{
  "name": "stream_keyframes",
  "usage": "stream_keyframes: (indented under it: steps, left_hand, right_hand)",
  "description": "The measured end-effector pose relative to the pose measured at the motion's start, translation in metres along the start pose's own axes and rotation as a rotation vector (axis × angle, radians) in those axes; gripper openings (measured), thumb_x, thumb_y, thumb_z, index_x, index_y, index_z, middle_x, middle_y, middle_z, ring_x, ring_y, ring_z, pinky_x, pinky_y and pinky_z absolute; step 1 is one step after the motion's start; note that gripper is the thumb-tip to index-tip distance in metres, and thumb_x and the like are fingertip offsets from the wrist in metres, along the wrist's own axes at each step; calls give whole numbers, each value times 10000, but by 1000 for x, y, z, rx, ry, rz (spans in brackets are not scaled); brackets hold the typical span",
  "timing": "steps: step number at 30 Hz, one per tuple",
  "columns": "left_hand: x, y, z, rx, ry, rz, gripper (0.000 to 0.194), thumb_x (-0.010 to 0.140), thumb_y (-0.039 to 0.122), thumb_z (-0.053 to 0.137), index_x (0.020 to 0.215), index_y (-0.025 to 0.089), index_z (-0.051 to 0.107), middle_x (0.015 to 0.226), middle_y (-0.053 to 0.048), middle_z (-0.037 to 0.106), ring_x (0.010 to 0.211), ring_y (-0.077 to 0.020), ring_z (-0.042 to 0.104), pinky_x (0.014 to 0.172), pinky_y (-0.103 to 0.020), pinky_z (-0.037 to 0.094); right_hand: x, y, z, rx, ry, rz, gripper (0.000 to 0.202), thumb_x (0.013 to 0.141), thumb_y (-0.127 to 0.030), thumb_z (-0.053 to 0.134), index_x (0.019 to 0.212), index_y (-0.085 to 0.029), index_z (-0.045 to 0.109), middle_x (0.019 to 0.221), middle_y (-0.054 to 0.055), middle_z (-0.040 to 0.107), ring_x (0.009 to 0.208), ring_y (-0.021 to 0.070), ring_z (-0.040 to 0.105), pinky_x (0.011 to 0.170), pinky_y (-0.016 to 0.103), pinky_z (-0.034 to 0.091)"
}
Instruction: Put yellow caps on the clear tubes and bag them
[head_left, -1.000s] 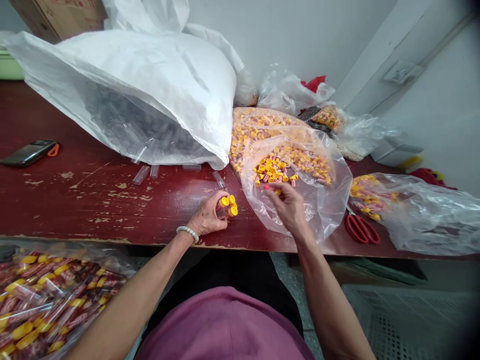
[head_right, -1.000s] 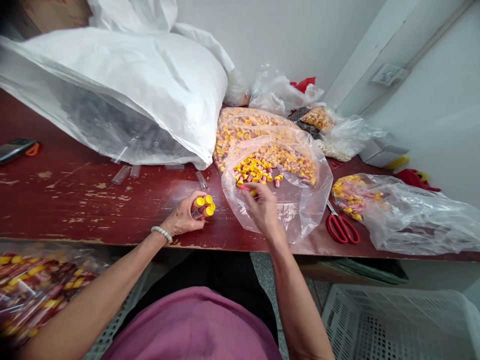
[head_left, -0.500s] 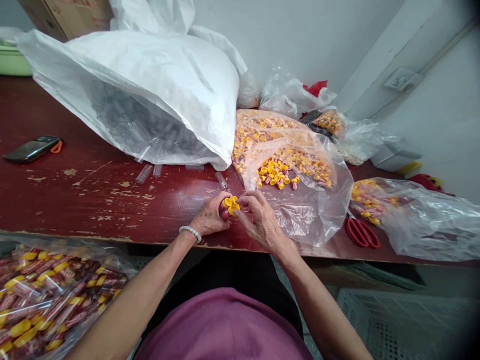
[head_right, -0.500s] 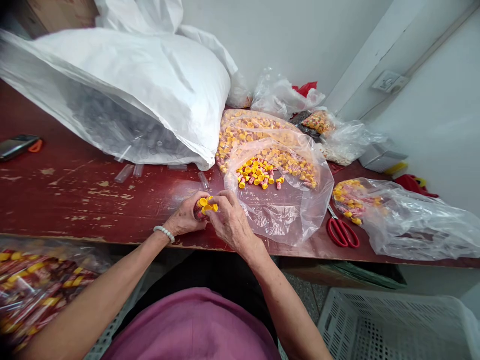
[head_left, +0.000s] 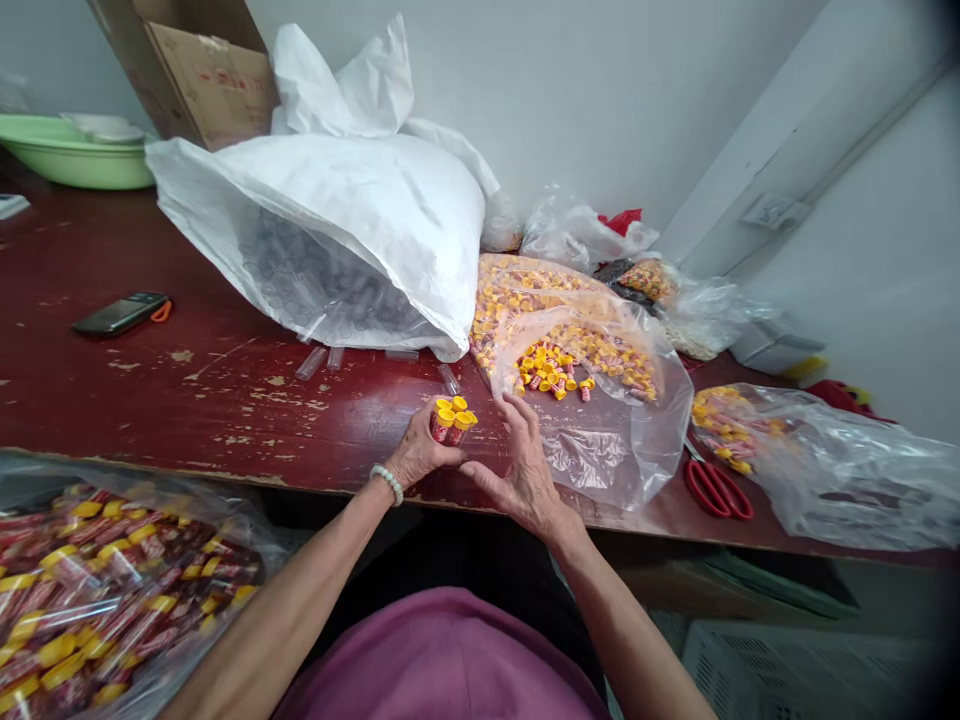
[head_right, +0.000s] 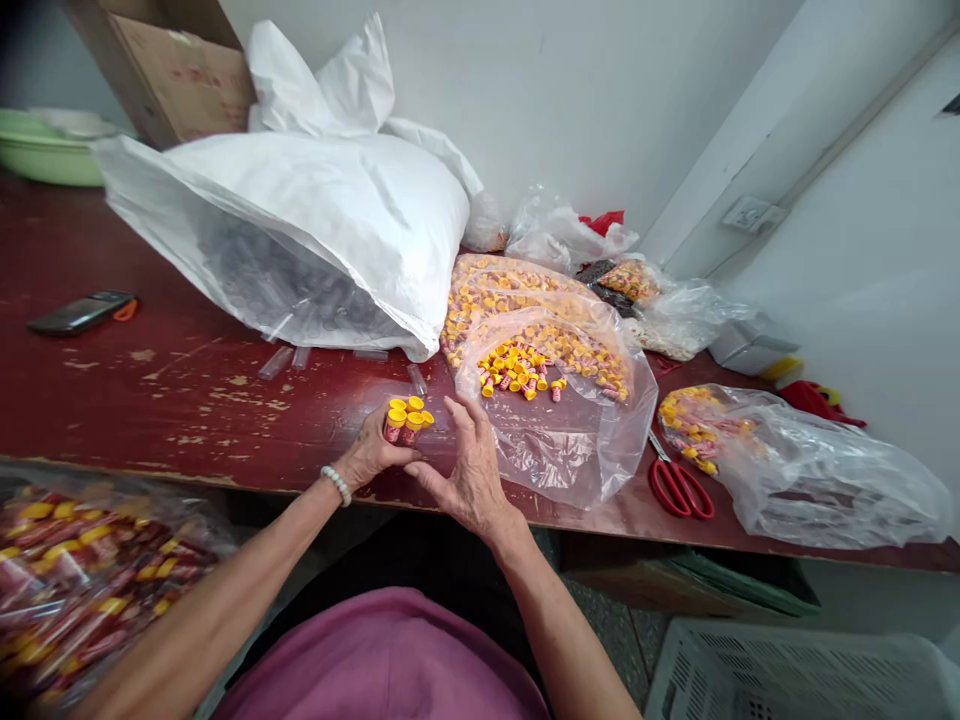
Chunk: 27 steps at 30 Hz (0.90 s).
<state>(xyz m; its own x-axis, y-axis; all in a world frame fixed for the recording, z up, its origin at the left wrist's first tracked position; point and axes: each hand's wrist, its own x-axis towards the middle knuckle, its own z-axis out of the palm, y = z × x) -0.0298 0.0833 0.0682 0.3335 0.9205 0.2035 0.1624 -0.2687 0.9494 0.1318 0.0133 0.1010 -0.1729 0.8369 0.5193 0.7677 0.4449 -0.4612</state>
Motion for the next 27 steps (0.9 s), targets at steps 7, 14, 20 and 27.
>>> stream_keyframes:
  steps: [7,14,20,27]
  left_hand:
    - [-34,13,5,-448,-107,-152,278,542,81,621,793,178,554,782,-10,577,684,-152,527,569,-262,439]
    - [-71,18,14,-889,-88,-414,111,447,106,577,528,138,510,543,16,519,501,-101,475,450,-217,366]
    - [-97,9,-15,-1125,64,-496,239,405,76,610,638,126,598,601,12,588,524,-99,524,506,-219,425]
    - [-114,-1,-42,-1137,155,-522,320,419,85,645,737,121,630,667,-7,612,566,-111,554,554,-238,445]
  right_hand:
    - [-1,-21,27,-122,-121,-269,1019,621,-460,753,1428,-170,204,1400,196,375,1290,329,359,1014,520,358]
    - [-5,-27,37,-111,-121,-438,715,779,-418,618,1395,-240,302,1089,135,576,947,285,582,767,421,525]
    - [-5,-44,61,-7,-181,-500,766,827,-468,531,1444,-167,189,1249,201,491,1133,323,505,840,473,506]
    - [-1,-51,85,106,-191,-482,609,795,-363,601,1335,-196,375,1157,139,574,1037,264,568,854,414,522]
